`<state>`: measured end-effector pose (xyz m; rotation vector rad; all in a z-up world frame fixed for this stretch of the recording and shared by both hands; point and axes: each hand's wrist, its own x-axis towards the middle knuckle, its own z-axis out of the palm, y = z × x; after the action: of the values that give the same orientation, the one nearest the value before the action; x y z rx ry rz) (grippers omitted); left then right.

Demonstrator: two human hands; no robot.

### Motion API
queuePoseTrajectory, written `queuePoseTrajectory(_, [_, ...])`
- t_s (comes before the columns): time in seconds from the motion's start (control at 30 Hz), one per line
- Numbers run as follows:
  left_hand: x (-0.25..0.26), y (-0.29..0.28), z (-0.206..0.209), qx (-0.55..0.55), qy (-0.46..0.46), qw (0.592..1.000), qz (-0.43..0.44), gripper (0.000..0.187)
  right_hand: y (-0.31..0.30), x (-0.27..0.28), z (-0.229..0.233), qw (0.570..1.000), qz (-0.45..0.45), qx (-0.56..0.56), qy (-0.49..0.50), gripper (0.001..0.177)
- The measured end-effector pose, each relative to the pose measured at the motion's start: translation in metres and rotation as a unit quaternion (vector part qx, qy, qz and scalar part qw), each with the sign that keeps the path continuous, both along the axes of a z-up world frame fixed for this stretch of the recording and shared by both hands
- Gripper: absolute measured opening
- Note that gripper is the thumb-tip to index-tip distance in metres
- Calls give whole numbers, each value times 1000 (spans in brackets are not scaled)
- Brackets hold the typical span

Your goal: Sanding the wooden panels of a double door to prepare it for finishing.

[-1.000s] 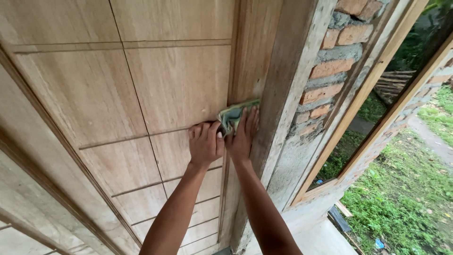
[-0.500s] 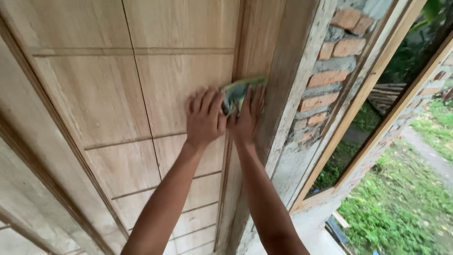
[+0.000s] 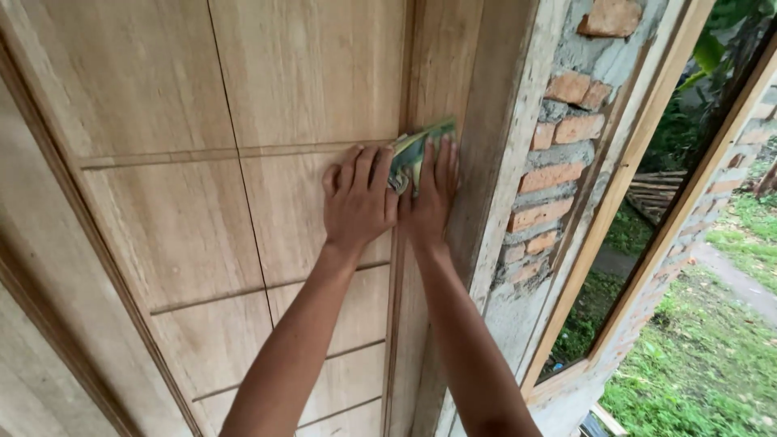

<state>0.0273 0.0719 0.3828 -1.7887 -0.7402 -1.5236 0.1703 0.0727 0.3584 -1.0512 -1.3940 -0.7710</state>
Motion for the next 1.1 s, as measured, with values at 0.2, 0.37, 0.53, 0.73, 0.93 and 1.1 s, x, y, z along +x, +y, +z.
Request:
queuePoseTrajectory(0.2, [3,-8,10,17,-23,1000,-1,52,1,-4,-32,1000,-2,6,12,72])
queuePoseTrajectory(0.37, [3,-4,11,-2,-26,1000,-14,51,4,-7,-9,999,-13,-21,35,74])
queuePoseTrajectory(0.53, [0,-13,16,-17,-37,999,-17,54,8,-1,5,1000,-6,1,12,73])
queuePoseTrajectory(0.73, [4,-9,22,-19,-49,998,-43,47,2,-8,9,999,1,33,39,70])
queuePoseTrajectory(0.93, [4,-5,21,-19,-53,998,-43,47,3,-4,22,999,27,21,26,68])
queuePoseTrajectory(1.1, [6,-4,22,-10,-55,998,-33,47,12,2,10,999,16,21,27,66])
